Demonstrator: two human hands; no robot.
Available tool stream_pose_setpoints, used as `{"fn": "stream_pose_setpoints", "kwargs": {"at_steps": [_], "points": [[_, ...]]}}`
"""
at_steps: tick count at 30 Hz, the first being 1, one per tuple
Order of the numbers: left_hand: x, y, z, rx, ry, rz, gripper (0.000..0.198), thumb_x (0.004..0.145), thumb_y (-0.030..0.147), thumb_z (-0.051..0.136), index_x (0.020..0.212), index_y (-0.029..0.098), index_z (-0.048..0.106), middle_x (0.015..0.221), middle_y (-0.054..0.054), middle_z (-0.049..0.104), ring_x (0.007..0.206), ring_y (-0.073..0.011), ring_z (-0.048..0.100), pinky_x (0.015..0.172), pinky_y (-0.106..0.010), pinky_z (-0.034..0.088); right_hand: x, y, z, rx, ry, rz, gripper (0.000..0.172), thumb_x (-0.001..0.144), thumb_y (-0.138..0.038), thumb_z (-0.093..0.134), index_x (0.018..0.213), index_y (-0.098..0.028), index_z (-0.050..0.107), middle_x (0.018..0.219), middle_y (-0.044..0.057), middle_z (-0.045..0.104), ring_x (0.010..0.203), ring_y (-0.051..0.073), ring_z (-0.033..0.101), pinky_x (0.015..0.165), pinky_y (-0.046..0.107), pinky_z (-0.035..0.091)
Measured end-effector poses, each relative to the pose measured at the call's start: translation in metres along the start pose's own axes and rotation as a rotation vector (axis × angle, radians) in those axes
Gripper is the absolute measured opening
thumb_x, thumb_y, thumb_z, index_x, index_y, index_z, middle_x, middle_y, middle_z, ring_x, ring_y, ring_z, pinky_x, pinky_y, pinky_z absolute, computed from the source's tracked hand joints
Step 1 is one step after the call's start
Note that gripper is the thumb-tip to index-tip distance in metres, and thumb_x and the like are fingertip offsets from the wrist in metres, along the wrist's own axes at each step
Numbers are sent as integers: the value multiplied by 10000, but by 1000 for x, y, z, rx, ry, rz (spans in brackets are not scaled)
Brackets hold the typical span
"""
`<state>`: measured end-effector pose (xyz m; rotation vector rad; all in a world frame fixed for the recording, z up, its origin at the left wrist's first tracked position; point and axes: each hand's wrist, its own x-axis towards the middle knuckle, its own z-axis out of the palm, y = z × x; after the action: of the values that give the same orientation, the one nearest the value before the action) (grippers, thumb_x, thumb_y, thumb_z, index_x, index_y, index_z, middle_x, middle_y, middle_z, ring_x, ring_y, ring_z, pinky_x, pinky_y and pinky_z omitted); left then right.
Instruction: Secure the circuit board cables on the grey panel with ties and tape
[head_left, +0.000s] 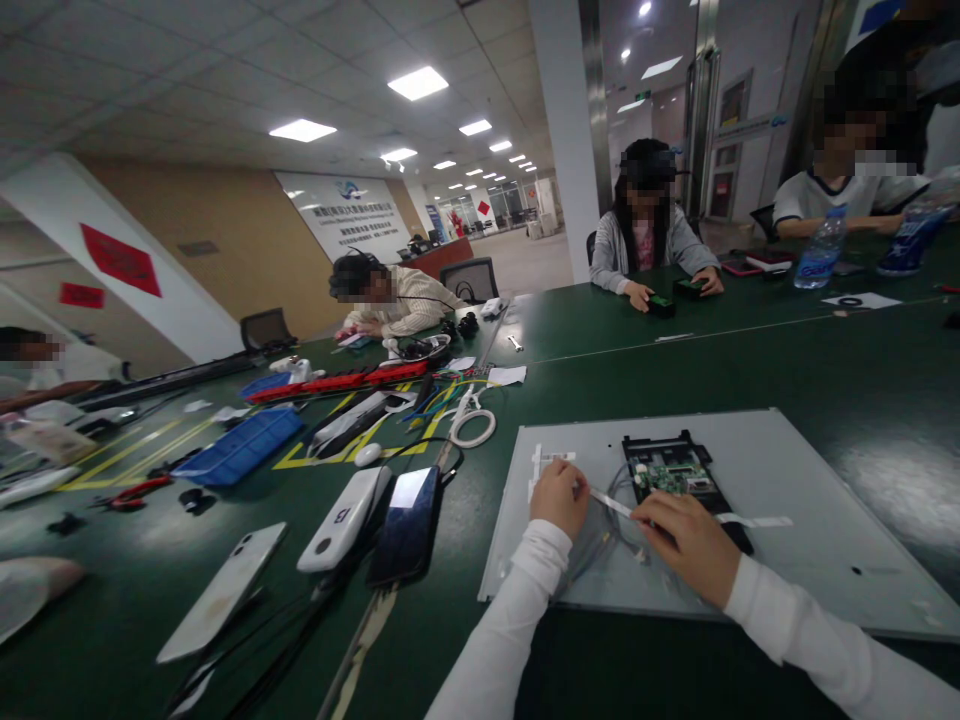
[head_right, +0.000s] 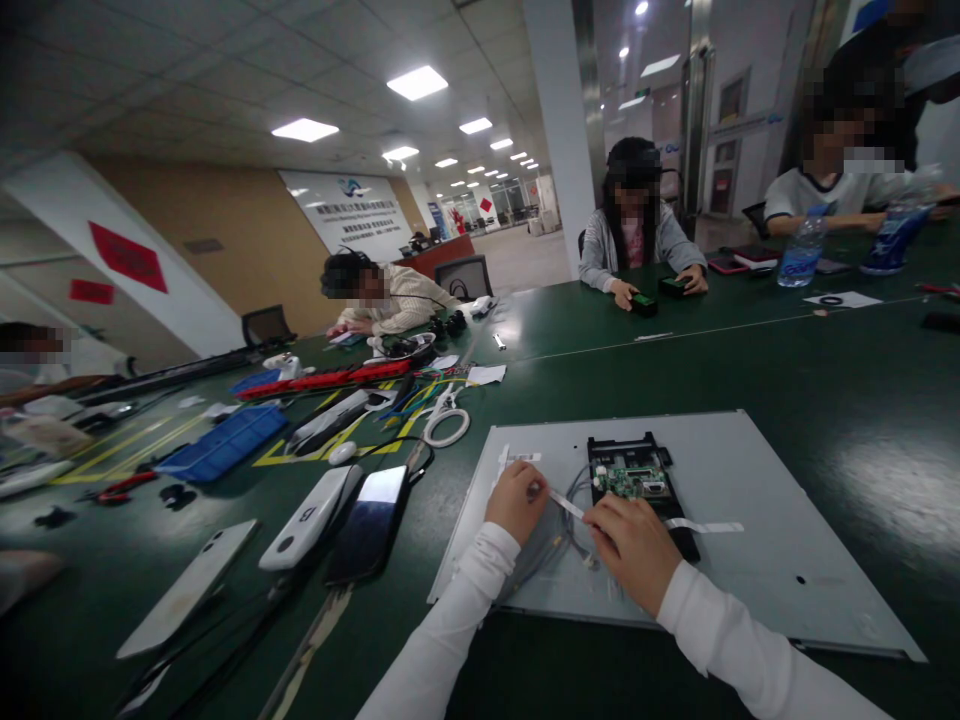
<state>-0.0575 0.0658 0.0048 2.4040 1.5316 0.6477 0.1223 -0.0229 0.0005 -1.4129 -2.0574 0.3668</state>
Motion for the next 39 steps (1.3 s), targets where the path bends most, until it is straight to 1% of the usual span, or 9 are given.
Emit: {"fn": "stream_pose_setpoints", "kwargs": {"at_steps": [6,16,24,32,35,39], "points": [[0,0,-1,-8,-23,-20,58,690,118,549,700,169,575,809,-22,508,797,-156,488,738,-288,388,0,3,2,-70,-5,-43,200,829,-180,409,896,-212,594,837,24,552,779,144,500,711,280,331],[0,0,-1,47,3,20,48,692,122,551,686,166,571,791,-28,517,788,-162,487,725,-288,385,-1,3,4,-155,-75,-39,222,829,-170,403,953,-220,580,820,27,546,779,150,487,710,282,300],[0,-4,1,64,12,47,20,702,150,557,698,166,569,799,-30,520,790,-161,485,726,-287,381,-1,-4,-2,-198,-128,-26,244,799,-152,402,953,-226,576,773,15,568,751,149,498,701,283,274],[0,-1,0,73,4,39,16,707,159,560,711,171,569,807,-25,527,797,-156,485,728,-282,384,-1,-6,-4,-206,-177,-5,346,776,-150,398,1085,-248,517,763,6,606,737,141,528,699,290,239],[-1,-1,0,83,7,46,16,704,157,560,705,172,565,807,-23,527,798,-156,484,728,-277,385,0,-6,-6,-212,-188,-2,328,780,-158,390,1062,-245,532,778,10,612,754,142,532,705,293,232],[-1,-1,0,100,11,55,14,709,164,554,707,175,562,809,-24,526,800,-159,486,726,-277,388,0,-8,-8,-224,-193,2,273,780,-167,390,971,-235,573,749,8,605,739,140,531,700,297,223]]}}
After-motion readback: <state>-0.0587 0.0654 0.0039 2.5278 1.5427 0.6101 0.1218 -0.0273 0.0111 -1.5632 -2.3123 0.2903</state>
